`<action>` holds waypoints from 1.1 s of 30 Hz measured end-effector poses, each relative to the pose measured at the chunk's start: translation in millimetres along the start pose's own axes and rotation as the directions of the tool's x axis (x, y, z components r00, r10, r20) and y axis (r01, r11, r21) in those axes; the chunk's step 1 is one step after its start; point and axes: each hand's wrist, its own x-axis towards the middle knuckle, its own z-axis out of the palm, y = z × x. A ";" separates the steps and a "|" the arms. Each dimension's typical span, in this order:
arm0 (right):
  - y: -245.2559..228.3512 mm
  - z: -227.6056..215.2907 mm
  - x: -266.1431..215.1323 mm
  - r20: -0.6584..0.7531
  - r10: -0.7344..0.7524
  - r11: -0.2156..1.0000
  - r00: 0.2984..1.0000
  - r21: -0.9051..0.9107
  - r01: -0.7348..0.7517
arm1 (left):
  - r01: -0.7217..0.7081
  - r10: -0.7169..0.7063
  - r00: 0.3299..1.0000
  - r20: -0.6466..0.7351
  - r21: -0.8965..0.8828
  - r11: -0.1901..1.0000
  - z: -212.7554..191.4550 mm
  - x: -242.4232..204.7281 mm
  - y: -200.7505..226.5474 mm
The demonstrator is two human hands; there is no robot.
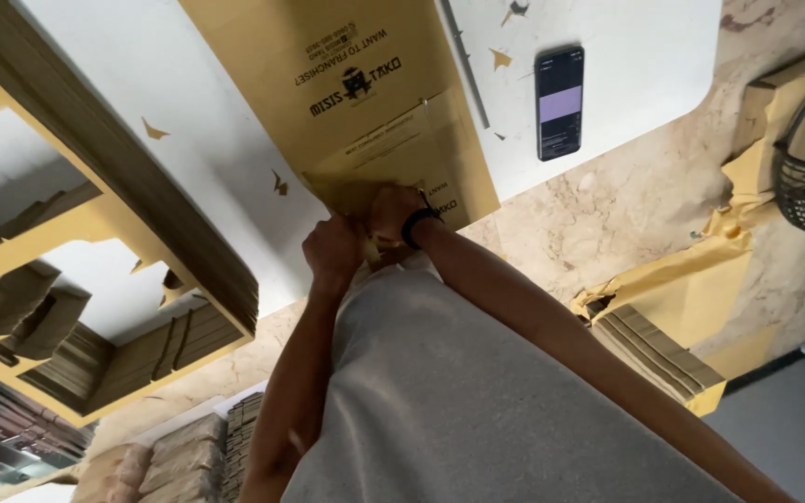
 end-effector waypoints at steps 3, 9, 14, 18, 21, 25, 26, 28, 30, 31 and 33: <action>-7.9 -9.2 -7.8 0.006 0.042 0.999 0.999 -0.001 -0.042 | 0.039 -0.047 0.999 -0.019 -0.297 0.954 1.8 1.0 -5.9; -13.0 -26.9 -19.2 0.052 0.044 0.999 0.998 0.029 -0.046 | 0.165 -0.176 0.984 0.039 -0.588 0.792 -8.6 -10.9 3.0; -12.0 -19.6 -10.5 0.062 0.036 0.999 0.997 -0.043 -0.034 | 0.110 -0.100 0.992 0.075 -0.143 0.984 -32.1 -22.9 27.0; -18.2 -30.0 -21.0 0.034 0.077 0.990 0.996 0.120 -0.080 | 0.172 -0.165 0.985 0.048 -0.317 0.933 -19.4 -19.9 13.8; -9.1 -14.7 -3.3 0.016 0.084 0.990 0.996 0.113 -0.085 | 0.165 -0.155 0.986 0.062 -0.258 0.952 -2.8 -8.2 0.2; -17.4 -22.0 -13.5 0.030 0.057 0.979 0.998 0.193 -0.062 | 0.172 -0.161 0.985 0.061 -0.323 0.931 -33.4 -31.7 8.4; -13.4 -16.2 -8.4 0.037 0.060 0.975 0.998 0.213 -0.067 | 0.191 -0.175 0.982 0.077 -0.338 0.922 -38.8 -39.0 13.0; -11.6 -12.7 -4.4 0.043 0.053 0.974 0.998 0.220 -0.061 | 0.213 -0.196 0.977 0.084 -0.363 0.907 -40.6 -53.9 21.5; -17.9 -16.7 -8.8 0.111 -0.065 0.981 0.992 -0.176 0.084 | 0.286 -0.249 0.958 0.141 -0.396 0.873 -34.9 -71.2 29.3; -7.0 -14.4 -2.3 0.118 -0.072 0.979 0.990 -0.180 0.093 | 0.294 -0.259 0.956 0.141 -0.400 0.868 -19.7 -71.8 27.5; 12.9 -9.4 11.3 0.099 -0.129 0.973 0.987 0.206 0.107 | 0.212 -0.261 0.965 -0.037 -0.479 0.852 10.3 -73.5 23.0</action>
